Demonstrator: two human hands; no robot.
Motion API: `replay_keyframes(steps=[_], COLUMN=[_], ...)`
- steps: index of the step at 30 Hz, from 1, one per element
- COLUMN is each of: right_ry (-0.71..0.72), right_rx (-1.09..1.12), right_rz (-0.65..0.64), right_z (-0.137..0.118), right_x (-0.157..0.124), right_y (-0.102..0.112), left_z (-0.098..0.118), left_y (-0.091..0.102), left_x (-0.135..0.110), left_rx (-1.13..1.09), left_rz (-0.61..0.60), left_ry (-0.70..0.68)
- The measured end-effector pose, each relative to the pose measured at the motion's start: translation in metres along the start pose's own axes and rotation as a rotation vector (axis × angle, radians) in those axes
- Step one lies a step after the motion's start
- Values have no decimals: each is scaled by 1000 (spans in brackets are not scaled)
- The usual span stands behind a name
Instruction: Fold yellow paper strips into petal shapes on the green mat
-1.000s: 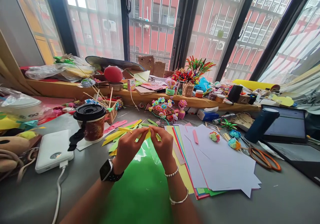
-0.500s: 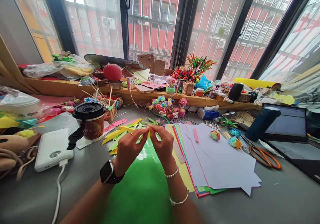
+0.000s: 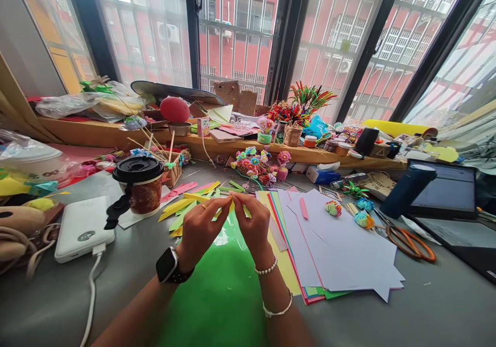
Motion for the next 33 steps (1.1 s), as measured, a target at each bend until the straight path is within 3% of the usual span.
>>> replay_keyframes(steps=[33], right_ry=[-149], right_rx=[21], right_rz=[11], right_z=[7], right_x=[-3], right_y=[-12], left_z=[6], left_y=[0], left_x=[-1], left_rx=[233], left_rz=[-14], left_ry=[-140])
Point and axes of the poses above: each hand's wrist, its own x-axis towards the middle knuckle, its own y-axis out of the back of the hand, z = x × y, the point moved 5 cm from there along x, towards the middle knuckle, and after that the axes turned 6 degrees about -y, right-handed, at the moved point
